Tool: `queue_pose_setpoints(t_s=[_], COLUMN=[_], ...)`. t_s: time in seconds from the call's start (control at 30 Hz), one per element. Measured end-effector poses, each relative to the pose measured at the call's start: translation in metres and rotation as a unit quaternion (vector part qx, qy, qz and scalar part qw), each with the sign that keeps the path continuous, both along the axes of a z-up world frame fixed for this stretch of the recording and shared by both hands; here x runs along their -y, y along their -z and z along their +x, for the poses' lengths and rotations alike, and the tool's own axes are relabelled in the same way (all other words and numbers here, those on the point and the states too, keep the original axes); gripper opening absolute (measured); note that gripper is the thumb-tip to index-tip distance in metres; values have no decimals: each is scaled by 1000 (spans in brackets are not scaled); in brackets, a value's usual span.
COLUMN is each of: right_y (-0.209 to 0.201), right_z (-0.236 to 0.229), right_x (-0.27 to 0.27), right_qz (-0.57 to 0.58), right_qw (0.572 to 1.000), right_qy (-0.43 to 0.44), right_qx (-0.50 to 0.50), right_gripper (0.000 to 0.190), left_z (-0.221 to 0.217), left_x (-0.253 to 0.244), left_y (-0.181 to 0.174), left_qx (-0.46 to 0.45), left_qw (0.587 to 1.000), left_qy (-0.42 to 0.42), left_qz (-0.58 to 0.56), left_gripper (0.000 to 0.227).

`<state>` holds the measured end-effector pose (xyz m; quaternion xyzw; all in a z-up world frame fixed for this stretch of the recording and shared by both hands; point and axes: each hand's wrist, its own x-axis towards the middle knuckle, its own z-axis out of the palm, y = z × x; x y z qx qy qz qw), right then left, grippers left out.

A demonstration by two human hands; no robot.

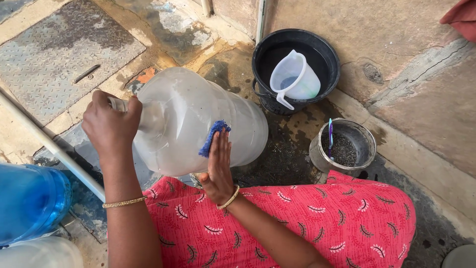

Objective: Scrubbing and cleaning a large plastic water jug with a sponge and toothbrush.

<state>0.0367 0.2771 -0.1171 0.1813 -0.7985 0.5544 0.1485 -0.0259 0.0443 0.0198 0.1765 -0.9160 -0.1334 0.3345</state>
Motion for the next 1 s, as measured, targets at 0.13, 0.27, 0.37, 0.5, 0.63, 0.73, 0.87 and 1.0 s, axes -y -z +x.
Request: queue_pose_setpoints(t_s=[0.13,0.27,0.37,0.5,0.63,0.73,0.87,1.0], right_y=[93,183,136,8,-29,-25,-57,1], right_z=[-51,-106,-88,-18,-18,-110,-103,-17], right_x=[-33,-82,-62,-4,9,-2,2,12], right_qz=[35,-35,-117,-13,-22,-42,3,215], right_qw=[977,920,933,999,996,983,981,947], right_qy=[133,191,131,-24,-76,-75,-81,-116], right_qx=[166,339,314,24,35,165,174,-210], right_gripper=[117,107,107,107,100,103,101,91], left_z=[6,6,2,2,8,16,11,3], left_x=[17,23,19,18,22,29,18,20], left_y=[1,-1,-2,4,-5,-1,-9,-1], left_qx=[17,13,28,20,43,-19,-24,-26], left_qw=[1000,999,998,1000,997,996,991,993], left_qy=[-3,-12,-13,-6,7,86,76,23], left_qz=[20,51,55,16,60,30,109,113], left_gripper=[44,41,42,45,47,43,41,37])
